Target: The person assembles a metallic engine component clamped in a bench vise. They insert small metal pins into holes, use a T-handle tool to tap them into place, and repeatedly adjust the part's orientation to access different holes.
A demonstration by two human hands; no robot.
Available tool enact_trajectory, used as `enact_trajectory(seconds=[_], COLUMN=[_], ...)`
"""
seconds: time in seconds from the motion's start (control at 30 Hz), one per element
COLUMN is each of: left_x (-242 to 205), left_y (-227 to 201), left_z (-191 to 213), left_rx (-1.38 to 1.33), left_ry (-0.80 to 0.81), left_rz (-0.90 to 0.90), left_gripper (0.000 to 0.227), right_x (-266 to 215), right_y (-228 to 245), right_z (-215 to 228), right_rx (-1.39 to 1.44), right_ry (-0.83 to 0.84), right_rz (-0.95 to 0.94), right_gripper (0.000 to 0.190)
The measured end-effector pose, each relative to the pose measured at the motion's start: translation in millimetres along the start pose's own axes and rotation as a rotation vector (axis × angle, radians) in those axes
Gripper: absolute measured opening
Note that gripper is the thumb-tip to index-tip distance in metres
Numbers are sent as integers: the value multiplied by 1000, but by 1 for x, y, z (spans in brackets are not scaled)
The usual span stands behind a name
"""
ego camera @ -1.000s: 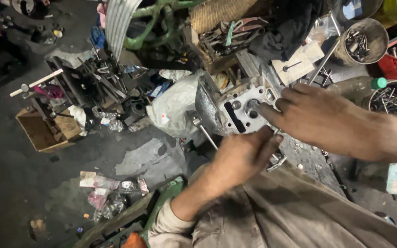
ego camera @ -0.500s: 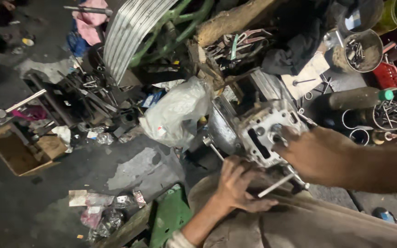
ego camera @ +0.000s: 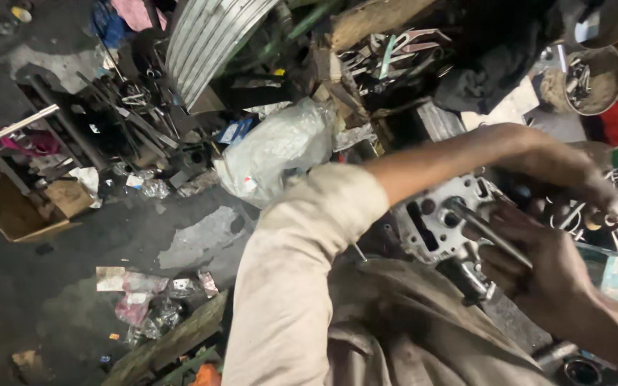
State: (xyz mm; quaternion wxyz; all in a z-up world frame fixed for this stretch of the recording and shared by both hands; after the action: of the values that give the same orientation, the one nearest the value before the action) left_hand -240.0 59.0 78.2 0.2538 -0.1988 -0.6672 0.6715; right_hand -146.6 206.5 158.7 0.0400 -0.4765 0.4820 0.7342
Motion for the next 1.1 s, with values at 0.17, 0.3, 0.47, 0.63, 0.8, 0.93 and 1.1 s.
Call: enact_trajectory(seconds=[0.17, 0.3, 0.47, 0.63, 0.8, 0.93, 1.1], left_x=[-93, -182, -189, -243, -202, -191, -121], left_y=[-59, -102, -106, -77, 6, 40, 20], left_z=[-13, -76, -184, -208, -203, -176, -58], left_rx=[164, 402, 299, 323, 522, 644, 250], left_ry=[-540, -770, -719, -736, -1406, -1508, -837], left_rz=[-318, 341, 327, 379, -289, -525, -183], left_gripper=[77, 69, 34, 44, 93, 106, 90], right_x=[-23, -54, -55, -6, 19, 21, 11], right_y=[24, 62, 63, 34, 4, -3, 0], right_z=[9, 30, -4, -34, -11, 22, 26], right_rx=[323, -501, -2044, -2297, -2001, -1684, -629], right_ry=[560, 8, 474, 892, 932, 772, 116], right_rz=[291, 1090, 1345, 647, 730, 417, -5], right_gripper=[61, 67, 66, 71, 66, 67, 69])
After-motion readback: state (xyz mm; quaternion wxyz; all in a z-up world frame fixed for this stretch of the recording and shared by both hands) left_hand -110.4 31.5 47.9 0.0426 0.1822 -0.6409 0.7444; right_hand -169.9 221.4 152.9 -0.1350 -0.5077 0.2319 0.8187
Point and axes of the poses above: each hand's wrist, its own x-axis towards the middle knuckle, its own z-axis out of the back of the hand, y = z × x, the point moved 1 cm from there along x, towards the middle knuckle, and after that the axes turned 10 degrees about z, right-handed, at the moved point
